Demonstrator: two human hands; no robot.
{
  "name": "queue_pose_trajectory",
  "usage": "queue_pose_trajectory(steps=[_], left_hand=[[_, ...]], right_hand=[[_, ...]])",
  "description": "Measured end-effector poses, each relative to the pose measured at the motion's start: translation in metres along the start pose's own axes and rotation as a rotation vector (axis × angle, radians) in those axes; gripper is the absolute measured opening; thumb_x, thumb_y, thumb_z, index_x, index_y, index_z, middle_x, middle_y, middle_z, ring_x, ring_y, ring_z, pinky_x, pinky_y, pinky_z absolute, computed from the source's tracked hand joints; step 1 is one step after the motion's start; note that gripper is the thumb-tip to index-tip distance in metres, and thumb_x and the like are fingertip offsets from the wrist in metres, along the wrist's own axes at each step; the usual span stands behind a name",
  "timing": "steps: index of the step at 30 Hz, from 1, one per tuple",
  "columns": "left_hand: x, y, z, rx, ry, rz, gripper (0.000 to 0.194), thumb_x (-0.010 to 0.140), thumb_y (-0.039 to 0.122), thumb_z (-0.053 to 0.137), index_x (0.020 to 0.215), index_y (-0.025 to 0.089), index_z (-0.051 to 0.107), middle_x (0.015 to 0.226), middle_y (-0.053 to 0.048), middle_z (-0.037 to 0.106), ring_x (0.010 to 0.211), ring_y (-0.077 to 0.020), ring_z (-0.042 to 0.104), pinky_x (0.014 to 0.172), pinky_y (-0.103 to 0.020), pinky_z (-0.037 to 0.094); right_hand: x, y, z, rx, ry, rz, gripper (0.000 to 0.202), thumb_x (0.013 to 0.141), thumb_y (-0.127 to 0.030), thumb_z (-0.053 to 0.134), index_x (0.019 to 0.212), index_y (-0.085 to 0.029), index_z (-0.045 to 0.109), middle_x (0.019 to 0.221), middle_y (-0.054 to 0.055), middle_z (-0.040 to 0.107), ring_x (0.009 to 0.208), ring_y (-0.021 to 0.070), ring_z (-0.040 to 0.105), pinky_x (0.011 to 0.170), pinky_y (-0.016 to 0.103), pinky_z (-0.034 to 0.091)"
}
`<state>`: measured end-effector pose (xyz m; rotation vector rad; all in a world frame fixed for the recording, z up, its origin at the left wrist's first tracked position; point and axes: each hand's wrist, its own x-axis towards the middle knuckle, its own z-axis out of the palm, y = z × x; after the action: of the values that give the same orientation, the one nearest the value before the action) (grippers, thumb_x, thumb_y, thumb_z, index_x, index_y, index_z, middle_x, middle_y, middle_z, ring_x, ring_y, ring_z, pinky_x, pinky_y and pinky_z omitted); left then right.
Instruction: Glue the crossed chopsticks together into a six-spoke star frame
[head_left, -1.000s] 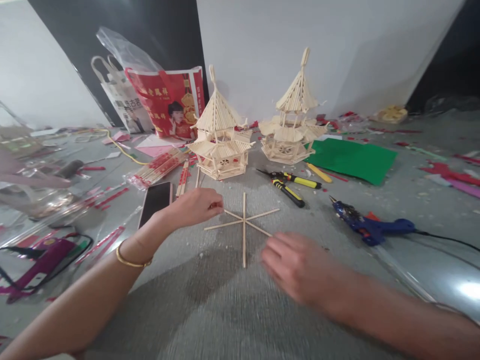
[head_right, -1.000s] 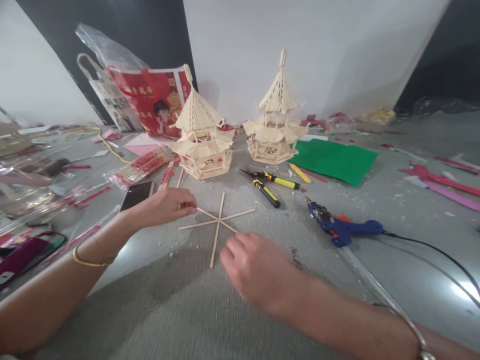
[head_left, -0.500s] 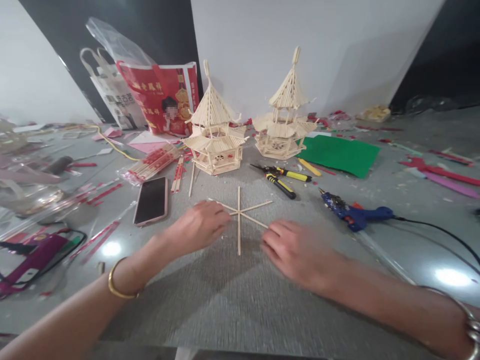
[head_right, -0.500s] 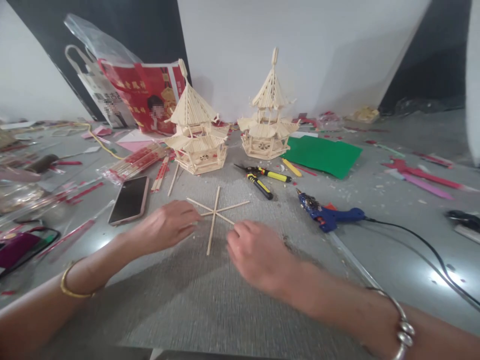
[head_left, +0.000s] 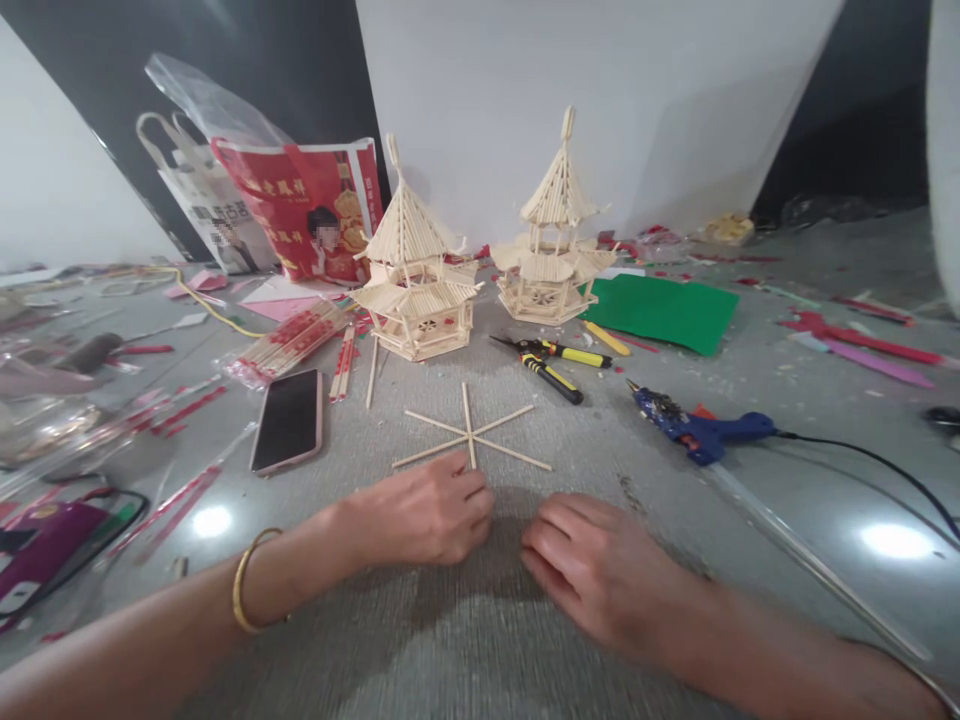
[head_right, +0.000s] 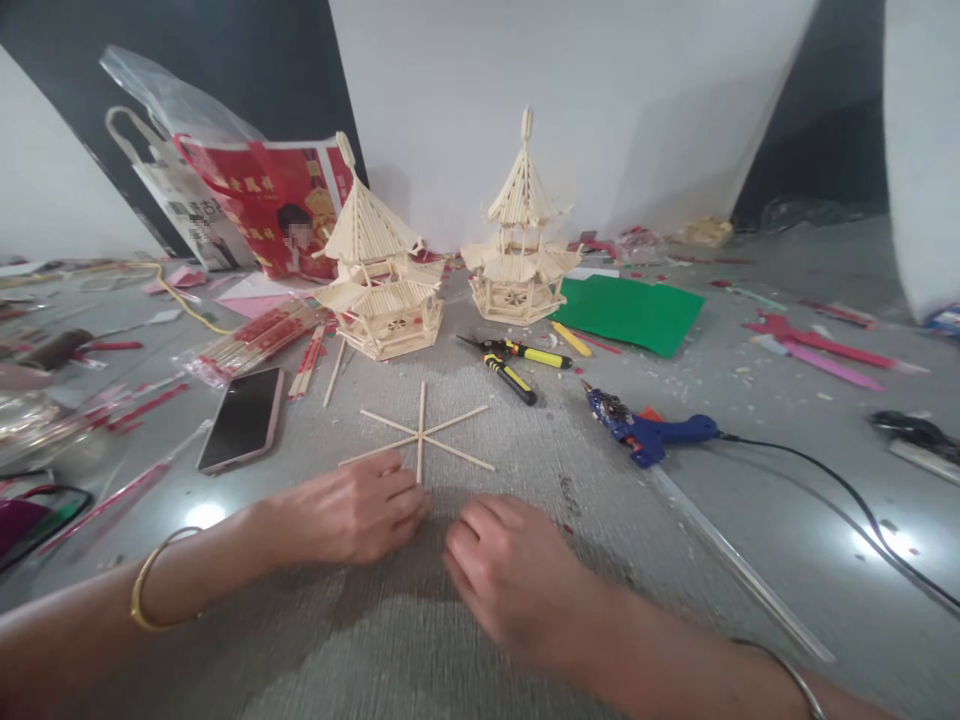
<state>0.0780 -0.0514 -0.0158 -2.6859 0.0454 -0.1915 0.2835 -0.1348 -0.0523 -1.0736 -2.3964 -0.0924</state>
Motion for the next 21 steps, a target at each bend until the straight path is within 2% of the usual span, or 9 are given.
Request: queue_pose_trajectory(steps=[6, 13, 17, 21], left_hand=[[-0.001, -0.004, 0.005, -0.037, 0.051, 0.028, 0.021, 0.091, 0.015, 0.050, 0.072, 0.016, 0.057, 0.067, -0.001, 0.052, 0.062, -0.0155, 0.046, 0.058, -0.034, 0.033], [0.000, -0.012, 0.002, -0.040, 0.030, 0.073, 0.023, 0.093, 0.016, 0.047, 0.071, 0.016, 0.056, 0.067, -0.002, 0.054, 0.061, -0.0149, 0.047, 0.058, -0.034, 0.035], [0.002, -0.015, -0.003, -0.053, 0.024, 0.050, 0.022, 0.094, 0.017, 0.045, 0.075, 0.015, 0.057, 0.070, -0.002, 0.056, 0.061, -0.0146, 0.048, 0.059, -0.033, 0.035], [0.005, -0.016, -0.005, -0.094, -0.031, 0.056, 0.021, 0.090, 0.016, 0.048, 0.071, 0.015, 0.057, 0.068, -0.002, 0.054, 0.060, -0.0146, 0.046, 0.059, -0.033, 0.035]], right_hand=[[-0.002, 0.002, 0.000, 0.017, -0.029, -0.004, 0.016, 0.084, -0.012, 0.053, 0.070, -0.017, 0.056, 0.068, 0.002, 0.057, 0.064, 0.0166, 0.051, 0.061, 0.030, 0.038], [-0.002, 0.003, -0.003, 0.018, -0.059, -0.028, 0.017, 0.085, -0.011, 0.053, 0.069, -0.018, 0.056, 0.068, 0.002, 0.057, 0.065, 0.0158, 0.051, 0.062, 0.029, 0.038], [-0.002, 0.004, -0.002, 0.006, -0.048, -0.035, 0.016, 0.084, -0.011, 0.054, 0.069, -0.017, 0.056, 0.068, 0.002, 0.057, 0.065, 0.0156, 0.052, 0.063, 0.029, 0.039], [-0.002, 0.004, -0.001, -0.013, -0.026, -0.063, 0.017, 0.082, -0.009, 0.055, 0.067, -0.018, 0.055, 0.066, 0.001, 0.056, 0.064, 0.0157, 0.051, 0.062, 0.030, 0.039]])
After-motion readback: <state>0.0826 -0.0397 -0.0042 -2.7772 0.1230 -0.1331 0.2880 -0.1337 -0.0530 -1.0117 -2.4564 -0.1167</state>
